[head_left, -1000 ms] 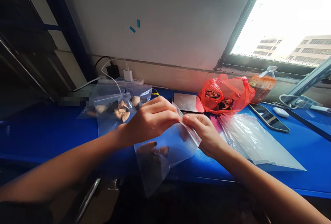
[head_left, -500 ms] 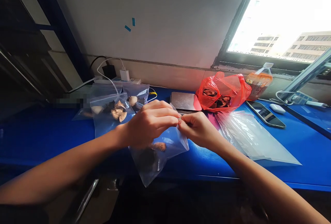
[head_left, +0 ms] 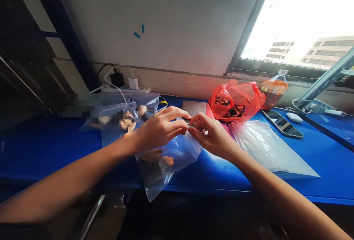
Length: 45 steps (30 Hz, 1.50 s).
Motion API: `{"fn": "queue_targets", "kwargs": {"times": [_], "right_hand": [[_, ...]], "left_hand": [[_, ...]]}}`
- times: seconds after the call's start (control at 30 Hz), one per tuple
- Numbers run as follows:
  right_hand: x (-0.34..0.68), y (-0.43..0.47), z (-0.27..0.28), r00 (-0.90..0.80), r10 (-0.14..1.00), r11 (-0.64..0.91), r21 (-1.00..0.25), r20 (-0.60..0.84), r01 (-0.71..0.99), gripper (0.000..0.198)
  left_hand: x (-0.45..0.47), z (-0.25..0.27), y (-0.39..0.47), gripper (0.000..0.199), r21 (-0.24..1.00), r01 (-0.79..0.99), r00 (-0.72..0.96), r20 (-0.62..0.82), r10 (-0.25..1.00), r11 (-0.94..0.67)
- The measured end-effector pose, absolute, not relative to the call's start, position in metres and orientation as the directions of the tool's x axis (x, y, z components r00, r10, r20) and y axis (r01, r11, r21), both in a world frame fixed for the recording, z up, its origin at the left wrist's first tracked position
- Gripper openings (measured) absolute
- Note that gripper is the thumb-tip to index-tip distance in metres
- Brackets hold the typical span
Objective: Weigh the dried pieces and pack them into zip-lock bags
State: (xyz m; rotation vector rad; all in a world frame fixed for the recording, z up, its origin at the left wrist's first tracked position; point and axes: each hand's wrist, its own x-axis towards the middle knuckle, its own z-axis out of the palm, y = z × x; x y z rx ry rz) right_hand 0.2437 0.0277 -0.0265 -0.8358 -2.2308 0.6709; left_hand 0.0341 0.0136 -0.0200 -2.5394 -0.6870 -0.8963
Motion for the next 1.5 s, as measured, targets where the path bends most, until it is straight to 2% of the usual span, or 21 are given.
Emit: {"fn": "queue_targets", "kwargs": {"times": [0.1,0.2,0.43,0.63,0.77,1.0,1.07,1.13,1.27,1.33,1.43,1.5], "right_hand": [[0.242,0.017,-0.024,-0.627,0.666,0.711,-0.6,0.404,0.368,0.023],[0.243,0.01,-0.021,-0.66,0.661,0.729,-0.515,0.357,0.451,0.028],[0.246,0.006,-0.023,-0.753,0.584,0.806,-0.332,0.303,0.491,0.013],[0.245,0.011,-0.029,-0.731,0.591,0.803,-0.34,0.34,0.49,0.003],[0.245,0.015,-0.028,-0.686,0.634,0.771,-0.358,0.357,0.527,0.017],[0.247,0.02,-0.024,-0.628,0.674,0.738,-0.386,0.389,0.553,0.026],[0.25,0.023,-0.02,-0.603,0.68,0.733,-0.411,0.418,0.542,0.03],[0.254,0.026,-0.015,-0.586,0.672,0.74,-0.424,0.453,0.521,0.03],[0.264,0.033,-0.006,-0.535,0.655,0.756,-0.445,0.533,0.481,0.025],[0.269,0.035,-0.004,-0.478,0.664,0.747,-0.488,0.575,0.451,0.018],[0.271,0.039,-0.005,-0.384,0.695,0.718,-0.57,0.607,0.399,0.028],[0.27,0.04,-0.006,-0.34,0.715,0.699,-0.605,0.611,0.382,0.023]], "left_hand": [[0.033,-0.024,0.014,0.017,-0.131,0.604,0.662,0.632,0.403,-0.787],[0.032,-0.024,0.012,0.018,-0.091,0.623,0.664,0.587,0.463,-0.777],[0.031,-0.017,0.01,0.013,-0.017,0.61,0.698,0.484,0.527,-0.792],[0.03,-0.017,0.009,0.017,0.022,0.574,0.752,0.38,0.538,-0.818],[0.026,-0.016,0.013,0.013,0.037,0.642,0.703,0.371,0.607,-0.766],[0.005,-0.011,0.029,0.02,-0.044,0.738,0.621,0.433,0.653,-0.673],[0.001,-0.006,0.03,0.021,-0.033,0.756,0.59,0.466,0.659,-0.654],[-0.001,0.0,0.028,0.022,0.058,0.753,0.56,0.467,0.685,-0.655],[0.002,0.012,0.016,0.026,0.396,0.659,0.541,0.342,0.769,-0.64],[0.003,0.014,0.012,0.027,0.539,0.582,0.516,0.333,0.789,-0.609],[-0.002,0.013,0.015,0.025,0.703,0.382,0.349,0.491,0.799,-0.599],[-0.007,0.012,0.02,0.023,0.73,0.191,0.168,0.634,0.755,-0.656]]}}
